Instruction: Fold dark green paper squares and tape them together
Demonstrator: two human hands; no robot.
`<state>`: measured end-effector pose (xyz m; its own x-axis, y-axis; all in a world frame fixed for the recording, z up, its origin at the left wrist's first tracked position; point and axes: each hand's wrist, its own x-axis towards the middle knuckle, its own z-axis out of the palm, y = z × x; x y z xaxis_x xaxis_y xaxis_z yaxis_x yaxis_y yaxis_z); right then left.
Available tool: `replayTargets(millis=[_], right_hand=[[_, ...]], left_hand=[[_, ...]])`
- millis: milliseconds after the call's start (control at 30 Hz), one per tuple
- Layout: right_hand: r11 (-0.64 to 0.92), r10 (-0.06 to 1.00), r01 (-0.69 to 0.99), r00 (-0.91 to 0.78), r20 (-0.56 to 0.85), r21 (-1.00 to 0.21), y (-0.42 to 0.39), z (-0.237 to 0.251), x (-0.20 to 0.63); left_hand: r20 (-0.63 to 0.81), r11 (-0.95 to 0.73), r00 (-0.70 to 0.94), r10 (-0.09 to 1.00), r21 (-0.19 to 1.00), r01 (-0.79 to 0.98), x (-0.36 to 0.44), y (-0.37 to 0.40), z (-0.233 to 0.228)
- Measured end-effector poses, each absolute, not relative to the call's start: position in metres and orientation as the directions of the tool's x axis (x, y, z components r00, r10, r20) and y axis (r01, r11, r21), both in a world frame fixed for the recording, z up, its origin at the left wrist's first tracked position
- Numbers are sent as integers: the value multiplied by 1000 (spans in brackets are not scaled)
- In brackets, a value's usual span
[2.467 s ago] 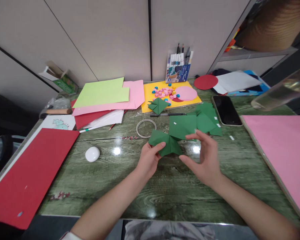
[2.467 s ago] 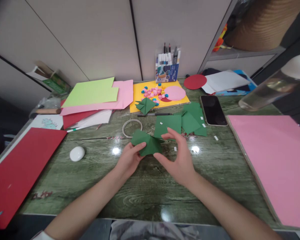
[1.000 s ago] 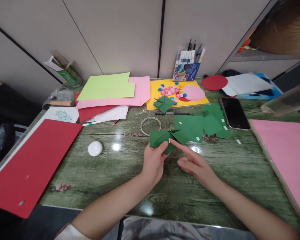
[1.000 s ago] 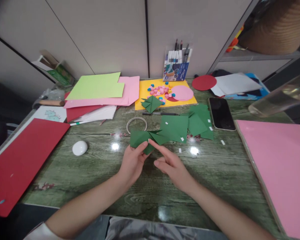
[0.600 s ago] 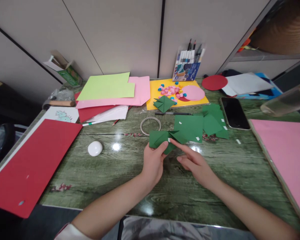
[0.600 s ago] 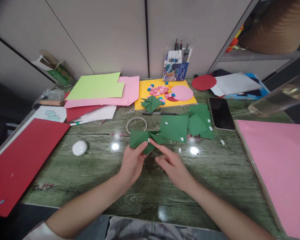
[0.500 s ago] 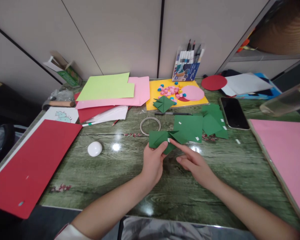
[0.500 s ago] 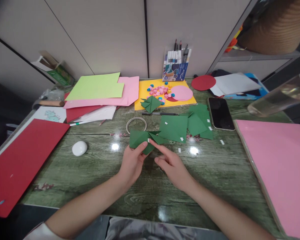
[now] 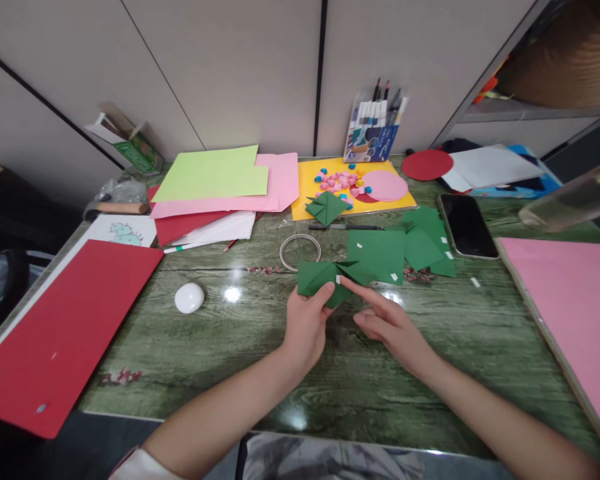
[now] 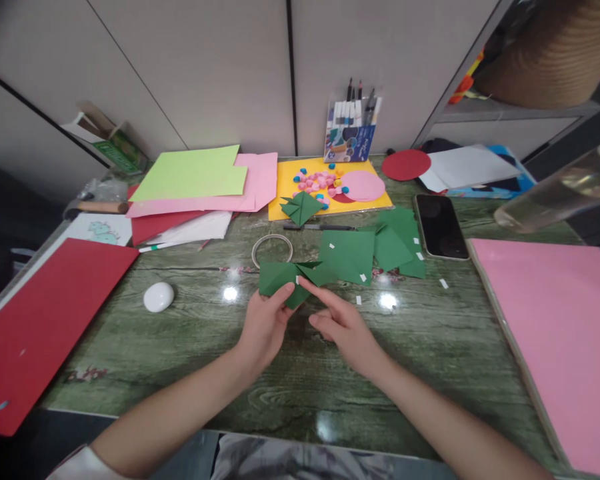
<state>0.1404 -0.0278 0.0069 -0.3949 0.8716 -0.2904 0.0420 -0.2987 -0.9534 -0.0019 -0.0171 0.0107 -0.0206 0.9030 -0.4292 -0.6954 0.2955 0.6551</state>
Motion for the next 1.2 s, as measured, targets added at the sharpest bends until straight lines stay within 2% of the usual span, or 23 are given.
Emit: replayTargets(millis=[67,300,533,933,1100,1200], right_hand=[[-321,864,-2,-409,-292,-947,-27,5,141],[-304,871,47,-390,-298,-952,-28,4,141],[-353,854,-45,-423,-303,-934,-26,4,140],[-171,898,323,-338,-282,-931,-30,13,138],[-35,920,458,-332,-208,-888,-33,13,137],[86,935,571,-329,-132,-816,-36,10,137]], left_hand=[[-422,290,-15,907,648,-705,-2,-17,12],[-416,288,-9,909,644,-709,-2,-17,12],[-419,284,-19,908,647,-708,-2,-17,13],[-394,261,-73,916,725,-637,-1,-18,14],[-341,218,-101,935,773,-596,-1,-17,10],[-331,215,-98,938,783,-584,-2,-17,10]])
